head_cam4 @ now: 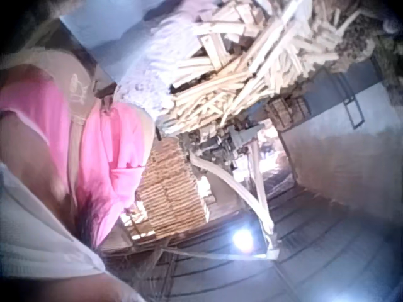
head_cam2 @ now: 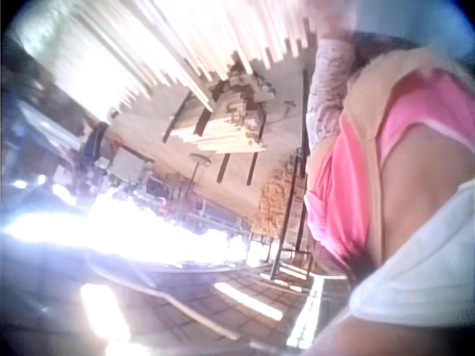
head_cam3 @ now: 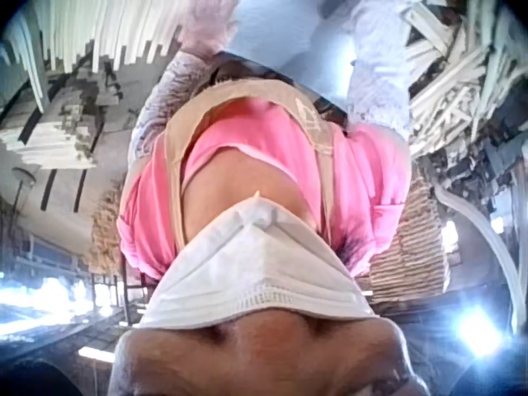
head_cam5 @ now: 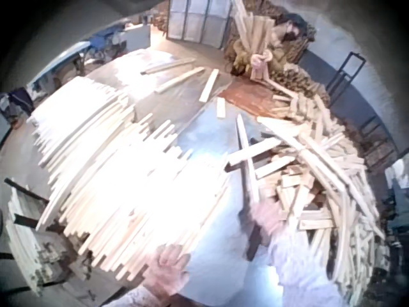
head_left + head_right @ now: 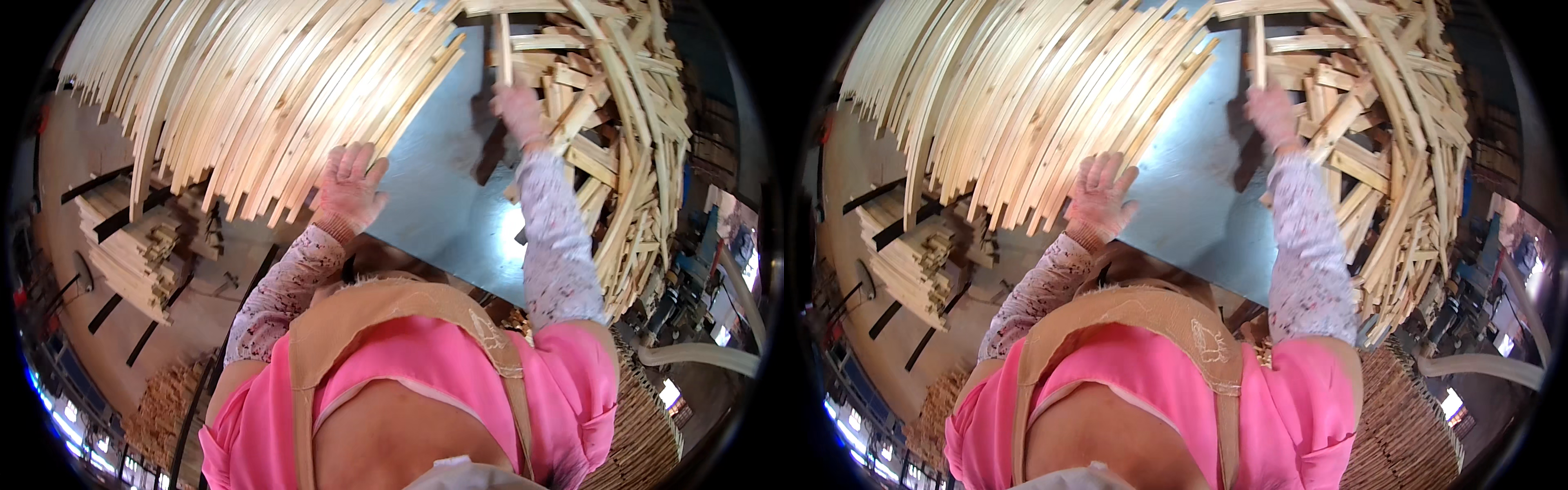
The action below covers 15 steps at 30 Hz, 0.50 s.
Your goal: The person sorts small wooden slats on a metal table, picking them up from a disorganized pile and arranging them into neat stacks. The person repeatedly gathers handfuls of slats, aligns them, and places them into a growing stack on the left side of the table.
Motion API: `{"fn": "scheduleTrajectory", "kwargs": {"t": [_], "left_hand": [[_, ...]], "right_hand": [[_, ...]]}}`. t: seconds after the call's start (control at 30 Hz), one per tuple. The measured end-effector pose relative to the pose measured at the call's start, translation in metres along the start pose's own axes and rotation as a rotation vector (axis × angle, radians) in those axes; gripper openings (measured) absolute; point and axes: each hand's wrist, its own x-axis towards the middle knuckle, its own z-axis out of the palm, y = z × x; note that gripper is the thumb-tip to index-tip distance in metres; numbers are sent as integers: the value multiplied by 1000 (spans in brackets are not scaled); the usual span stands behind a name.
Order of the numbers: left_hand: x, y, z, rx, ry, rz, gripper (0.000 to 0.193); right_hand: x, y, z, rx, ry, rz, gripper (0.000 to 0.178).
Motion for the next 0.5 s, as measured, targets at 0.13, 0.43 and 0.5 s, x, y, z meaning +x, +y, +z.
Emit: {"fn": "scheduleTrajectory", "kwargs": {"t": [0.13,0.43,0.5], "left_hand": [[22,5,-10,-207,216,20,72],[30,16,-24,-285,307,102,80],[30,20,-26,-231,290,78,80]], "right_hand": [[-156,-58,53,201,124,52,35],[-117,-108,49,-69,-699,-301,41],[-51,-69,15,-182,-148,-512,33]]}}
